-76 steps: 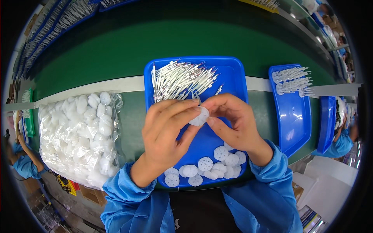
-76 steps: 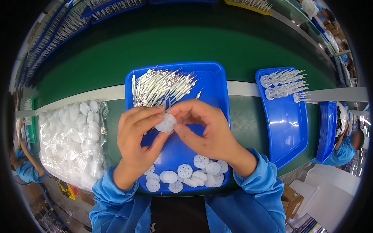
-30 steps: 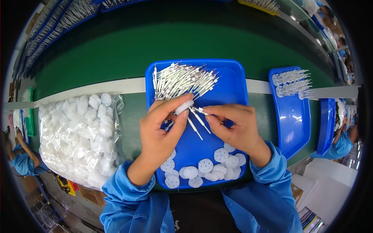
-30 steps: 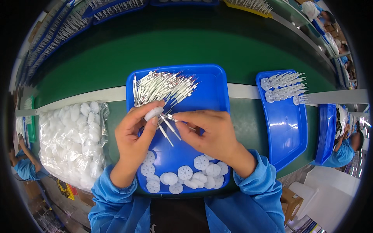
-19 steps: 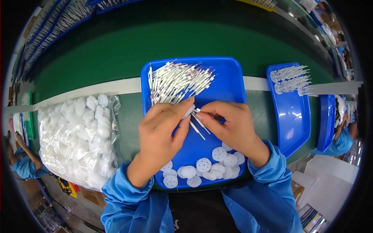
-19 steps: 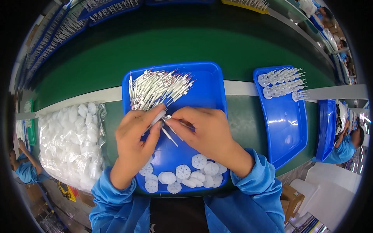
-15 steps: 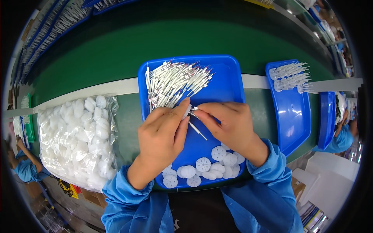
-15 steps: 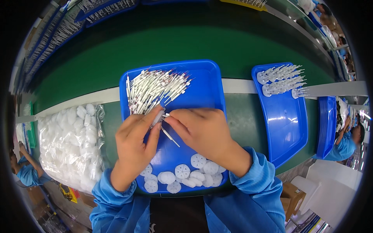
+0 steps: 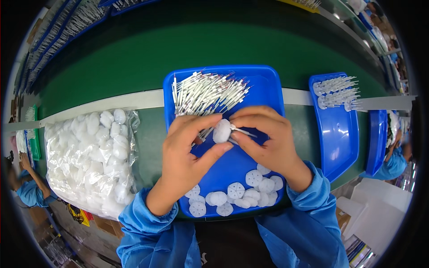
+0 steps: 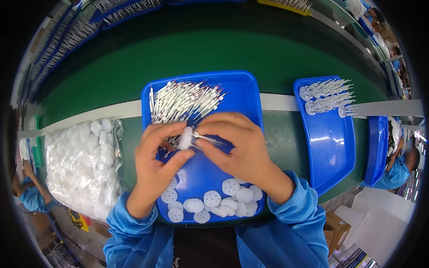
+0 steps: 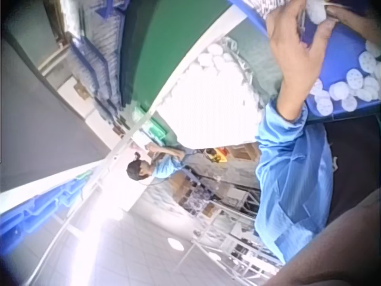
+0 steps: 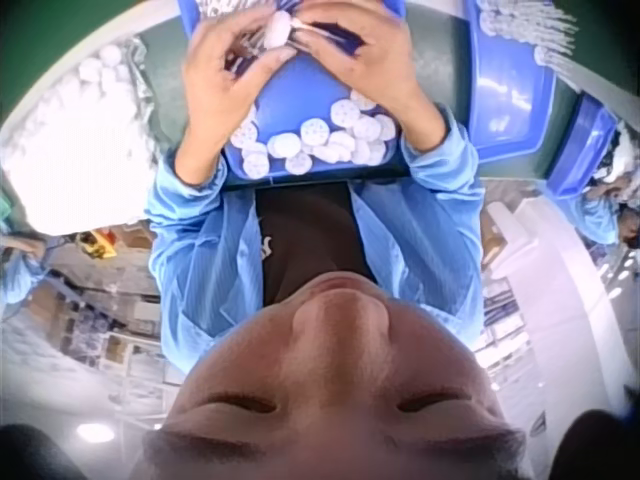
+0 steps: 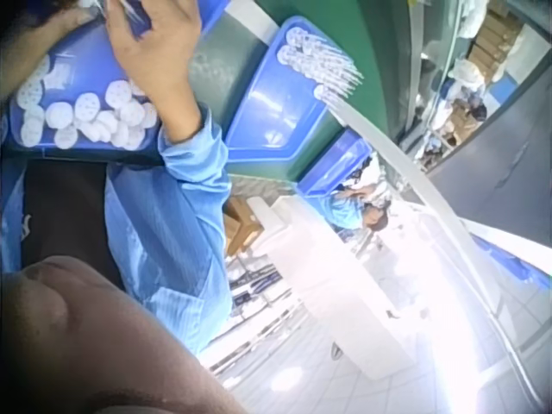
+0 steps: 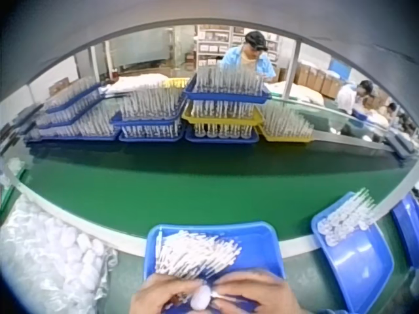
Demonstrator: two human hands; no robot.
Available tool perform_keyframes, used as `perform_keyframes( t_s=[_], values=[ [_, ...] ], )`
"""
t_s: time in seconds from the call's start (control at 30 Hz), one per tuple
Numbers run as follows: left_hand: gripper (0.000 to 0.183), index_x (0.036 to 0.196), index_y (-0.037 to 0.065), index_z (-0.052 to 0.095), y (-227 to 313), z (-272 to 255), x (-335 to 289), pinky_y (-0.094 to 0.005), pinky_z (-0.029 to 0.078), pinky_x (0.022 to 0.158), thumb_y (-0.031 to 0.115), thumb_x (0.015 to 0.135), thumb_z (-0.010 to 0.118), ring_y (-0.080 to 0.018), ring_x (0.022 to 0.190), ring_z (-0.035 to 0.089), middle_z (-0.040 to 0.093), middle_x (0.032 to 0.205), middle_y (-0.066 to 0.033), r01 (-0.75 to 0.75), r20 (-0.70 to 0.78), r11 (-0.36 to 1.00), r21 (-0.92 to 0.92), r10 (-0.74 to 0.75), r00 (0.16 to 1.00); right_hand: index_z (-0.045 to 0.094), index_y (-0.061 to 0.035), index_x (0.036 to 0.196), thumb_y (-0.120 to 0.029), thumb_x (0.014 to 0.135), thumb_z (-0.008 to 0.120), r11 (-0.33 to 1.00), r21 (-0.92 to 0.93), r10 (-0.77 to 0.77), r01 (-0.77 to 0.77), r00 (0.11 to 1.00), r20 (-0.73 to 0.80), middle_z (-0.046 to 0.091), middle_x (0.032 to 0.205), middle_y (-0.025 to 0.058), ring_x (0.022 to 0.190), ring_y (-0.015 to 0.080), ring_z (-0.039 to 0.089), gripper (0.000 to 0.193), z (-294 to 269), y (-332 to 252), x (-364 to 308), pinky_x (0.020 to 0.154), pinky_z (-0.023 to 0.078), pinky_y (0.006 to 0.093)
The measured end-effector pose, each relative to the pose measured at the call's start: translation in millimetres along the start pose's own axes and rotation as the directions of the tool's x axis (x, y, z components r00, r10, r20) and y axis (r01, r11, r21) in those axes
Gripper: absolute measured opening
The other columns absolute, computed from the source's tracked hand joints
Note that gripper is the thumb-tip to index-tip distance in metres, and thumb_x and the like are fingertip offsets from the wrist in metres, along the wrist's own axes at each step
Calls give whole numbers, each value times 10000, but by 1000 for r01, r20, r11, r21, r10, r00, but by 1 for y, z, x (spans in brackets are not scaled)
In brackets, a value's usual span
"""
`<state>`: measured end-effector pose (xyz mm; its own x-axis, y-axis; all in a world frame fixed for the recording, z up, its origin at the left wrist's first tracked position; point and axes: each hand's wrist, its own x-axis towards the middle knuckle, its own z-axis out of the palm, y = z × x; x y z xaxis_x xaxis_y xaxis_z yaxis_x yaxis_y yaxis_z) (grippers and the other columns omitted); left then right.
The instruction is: The person inserts white sticks into small white cotton pads at a factory workstation. They repeatedly pick a stick, insert it into a pad, and place the finished swab into a blue tray. The process is continuous and repetitive throughout the clip.
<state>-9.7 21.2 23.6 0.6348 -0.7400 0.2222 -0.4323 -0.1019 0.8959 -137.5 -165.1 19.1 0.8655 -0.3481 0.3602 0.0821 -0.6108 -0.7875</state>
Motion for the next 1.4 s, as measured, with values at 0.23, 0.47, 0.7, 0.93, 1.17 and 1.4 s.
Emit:
perform_keyframes(
  t_s=[0.23, 0.47, 0.7, 0.93, 1.17, 1.4],
  values=[
    [560, 1252, 78, 792, 0, 3, 2, -391, 543, 931, 61, 714, 949, -297, 1082, 682, 751, 1212, -81, -258, -29, 953, 162, 266, 964, 751, -14, 1243, 24, 921, 803, 934, 324, 111, -149, 985, 131, 755, 1003, 77, 947, 162, 734, 328, -1, -3, 1, 864, 588, 315],
    [545, 1310, 22, 773, -3, 0, 5, -403, 545, 968, 38, 778, 892, -326, 1118, 690, 742, 1287, -151, -310, 55, 945, 105, 306, 951, 710, 9, 1202, -1, 1006, 762, 728, 604, 222, -324, 945, 240, 757, 1001, 54, 938, 108, 732, 204, -3, 3, -3, 846, 587, 274],
    [527, 1312, 26, 774, -6, 0, 6, -403, 548, 963, 28, 795, 873, -325, 1121, 698, 750, 1298, -147, -339, 80, 938, 79, 333, 940, 673, -16, 1132, 12, 1007, 754, 504, 712, 295, -489, 872, 391, 733, 1017, 42, 938, 110, 730, 151, -2, 8, 1, 850, 587, 274],
    [527, 1295, 35, 784, -6, 4, 3, -406, 560, 943, 11, 778, 881, -319, 1119, 696, 748, 1284, -136, -359, 83, 923, 138, 351, 933, 671, -29, 1144, 11, 999, 748, 656, 641, 271, -399, 917, 293, 721, 1045, 32, 981, 121, 724, 169, -4, 2, -7, 886, 582, 285],
    [340, 1286, 22, 802, -17, -10, 2, -302, 552, 832, 32, 947, 773, -185, 1020, 676, 660, 1388, -112, -155, -119, 975, -158, 137, 983, 756, -64, 1119, -27, 849, 846, 917, -366, -112, 158, 983, 143, 783, 1038, 53, 933, 233, 765, 287, -26, 7, -2, 851, 602, 368],
    [250, 1285, -6, 787, -13, -8, -3, -239, 531, 765, 25, 1064, 676, -123, 911, 684, 727, 1167, -102, 62, -23, 916, -397, -78, 997, 732, -112, 987, -139, 826, 703, 598, -701, -206, 389, 920, 334, 715, 1011, 24, 972, 217, 686, 165, -3, 10, 33, 924, 544, 363]
  ],
)
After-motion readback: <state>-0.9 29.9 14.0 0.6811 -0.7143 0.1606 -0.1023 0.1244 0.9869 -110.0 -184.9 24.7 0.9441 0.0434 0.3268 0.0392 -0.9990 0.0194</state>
